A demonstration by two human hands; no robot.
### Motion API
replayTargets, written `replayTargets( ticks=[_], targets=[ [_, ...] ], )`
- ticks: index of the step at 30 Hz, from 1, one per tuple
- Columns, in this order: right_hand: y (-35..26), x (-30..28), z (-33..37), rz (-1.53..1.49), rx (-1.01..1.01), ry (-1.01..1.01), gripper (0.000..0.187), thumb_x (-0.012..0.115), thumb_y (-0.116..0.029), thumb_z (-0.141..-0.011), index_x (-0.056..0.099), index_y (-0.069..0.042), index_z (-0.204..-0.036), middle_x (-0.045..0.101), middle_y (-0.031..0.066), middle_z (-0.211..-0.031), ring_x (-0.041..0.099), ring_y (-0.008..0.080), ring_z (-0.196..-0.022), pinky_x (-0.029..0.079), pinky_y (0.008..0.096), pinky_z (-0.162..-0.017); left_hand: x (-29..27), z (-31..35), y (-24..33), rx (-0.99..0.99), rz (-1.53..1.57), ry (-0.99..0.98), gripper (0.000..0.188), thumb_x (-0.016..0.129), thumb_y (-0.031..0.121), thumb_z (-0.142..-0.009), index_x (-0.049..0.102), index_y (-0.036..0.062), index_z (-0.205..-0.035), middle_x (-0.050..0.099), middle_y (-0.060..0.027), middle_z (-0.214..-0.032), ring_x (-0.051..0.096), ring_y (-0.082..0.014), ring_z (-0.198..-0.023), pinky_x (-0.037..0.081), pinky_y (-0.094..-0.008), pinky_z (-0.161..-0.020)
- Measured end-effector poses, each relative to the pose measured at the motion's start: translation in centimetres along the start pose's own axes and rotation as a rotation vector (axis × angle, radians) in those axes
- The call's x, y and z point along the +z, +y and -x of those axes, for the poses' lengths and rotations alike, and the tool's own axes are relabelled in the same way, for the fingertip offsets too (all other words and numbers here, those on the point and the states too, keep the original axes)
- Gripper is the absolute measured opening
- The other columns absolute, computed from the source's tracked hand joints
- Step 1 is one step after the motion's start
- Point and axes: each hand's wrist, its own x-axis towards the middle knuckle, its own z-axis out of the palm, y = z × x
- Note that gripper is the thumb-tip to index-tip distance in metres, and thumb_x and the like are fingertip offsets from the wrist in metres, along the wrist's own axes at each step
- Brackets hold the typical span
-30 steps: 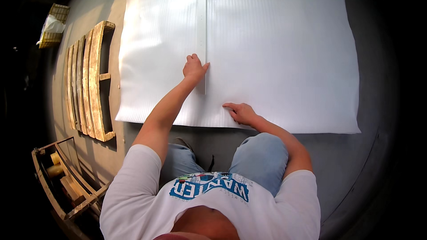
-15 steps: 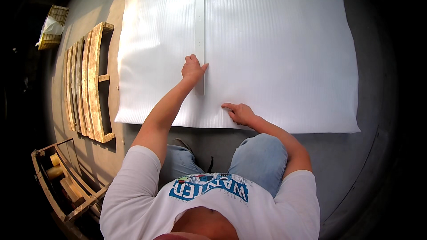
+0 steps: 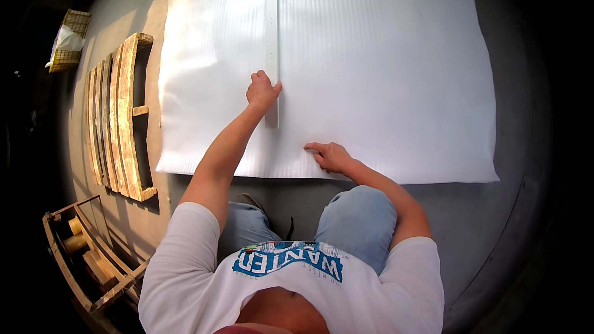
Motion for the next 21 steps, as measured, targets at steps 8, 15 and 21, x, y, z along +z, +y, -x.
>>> replayTargets(
  ticks=[8, 15, 21],
  targets=[
    [-0.31, -0.10, 0.13, -0.024, 0.024, -0.006, 0.039, 0.047, -0.013, -0.091, 0.059, -0.020, -0.128, 0.064, 0.0048, -0.061, 0.060, 0.0159, -0.048, 0.053, 0.0311, -0.059, 0.29, -0.77, 0.03, -0.041, -0.004, 0.006, 0.056, 0.069, 0.036, -0.083, 0.043, 0.0000, -0.117, 0.048, -0.0163, -0.117, 0.059, -0.0320, -0.104, 0.054, -0.0429, -0.082],
    [-0.08, -0.05, -0.06, -0.046, 0.042, -0.013, 0.040, 0.046, -0.015, -0.091, 0.058, -0.023, -0.128, 0.064, 0.0057, -0.062, 0.061, 0.0176, -0.049, 0.053, 0.0322, -0.060, 0.36, -0.74, -0.46, -0.018, 0.024, 0.026, 0.057, 0.070, 0.039, -0.083, 0.044, 0.0019, -0.118, 0.048, -0.0162, -0.117, 0.059, -0.0328, -0.104, 0.053, -0.0431, -0.082],
    [-0.03, 0.14, -0.04, -0.033, 0.029, -0.005, 0.040, 0.047, -0.014, -0.091, 0.059, -0.023, -0.127, 0.064, 0.0052, -0.061, 0.061, 0.0174, -0.049, 0.053, 0.0324, -0.060, 0.46, -0.72, -0.62, -0.027, 0.023, 0.022, 0.057, 0.070, 0.039, -0.083, 0.043, 0.0016, -0.117, 0.048, -0.0165, -0.117, 0.059, -0.0326, -0.103, 0.054, -0.0431, -0.081]
  ],
)
